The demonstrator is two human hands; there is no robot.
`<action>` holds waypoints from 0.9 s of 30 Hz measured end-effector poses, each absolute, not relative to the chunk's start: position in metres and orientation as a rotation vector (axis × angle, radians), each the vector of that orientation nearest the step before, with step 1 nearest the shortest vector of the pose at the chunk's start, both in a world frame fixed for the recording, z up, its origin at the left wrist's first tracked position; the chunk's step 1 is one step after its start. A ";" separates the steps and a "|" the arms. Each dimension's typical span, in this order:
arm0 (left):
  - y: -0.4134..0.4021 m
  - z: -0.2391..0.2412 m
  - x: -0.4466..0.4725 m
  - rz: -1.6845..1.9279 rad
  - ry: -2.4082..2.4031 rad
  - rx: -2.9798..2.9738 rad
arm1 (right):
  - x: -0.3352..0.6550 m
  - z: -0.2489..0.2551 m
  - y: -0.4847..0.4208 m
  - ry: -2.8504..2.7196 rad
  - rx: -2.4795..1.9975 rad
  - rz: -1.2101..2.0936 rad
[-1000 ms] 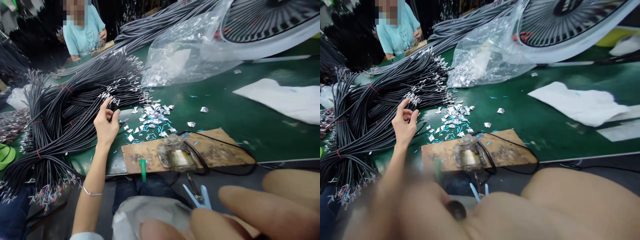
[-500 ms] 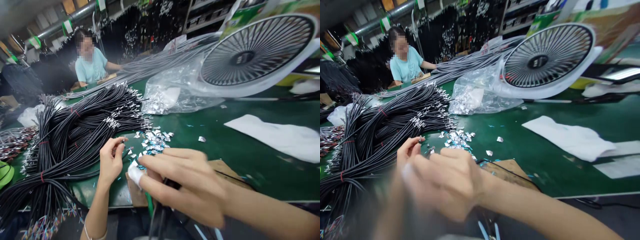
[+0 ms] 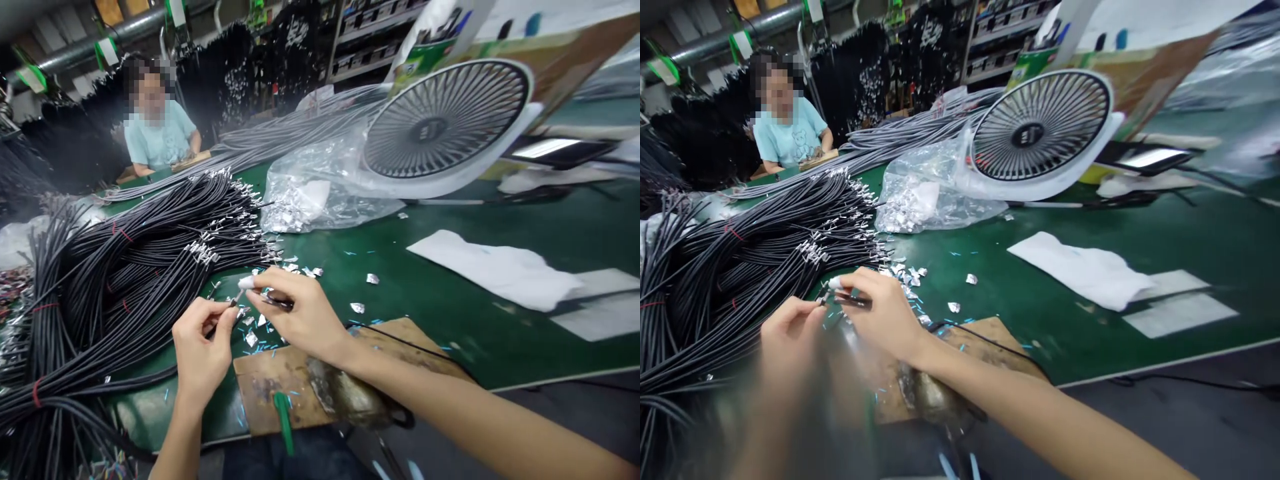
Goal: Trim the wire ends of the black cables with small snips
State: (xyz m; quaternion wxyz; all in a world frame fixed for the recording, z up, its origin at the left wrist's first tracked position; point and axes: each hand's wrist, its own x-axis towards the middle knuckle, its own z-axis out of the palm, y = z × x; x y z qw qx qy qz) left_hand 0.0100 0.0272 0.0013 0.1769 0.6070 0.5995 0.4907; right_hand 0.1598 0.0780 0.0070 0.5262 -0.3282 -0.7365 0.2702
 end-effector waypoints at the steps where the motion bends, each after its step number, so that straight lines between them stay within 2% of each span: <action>1: 0.027 0.001 0.010 1.398 1.708 1.738 | 0.159 0.008 0.078 -1.755 -0.778 0.665; 9: 0.025 0.003 0.015 1.560 1.766 2.030 | 0.158 0.015 0.074 -1.741 -0.791 0.776; 16: 0.027 -0.004 0.018 1.719 1.774 2.243 | 0.157 0.020 0.073 -1.682 -0.847 1.068; 20: 0.027 -0.002 0.019 1.701 1.801 2.190 | 0.157 0.020 0.072 -1.654 -0.879 1.149; 27: 0.023 0.000 0.020 1.697 1.938 1.821 | 0.159 0.018 0.072 -1.713 -1.009 1.010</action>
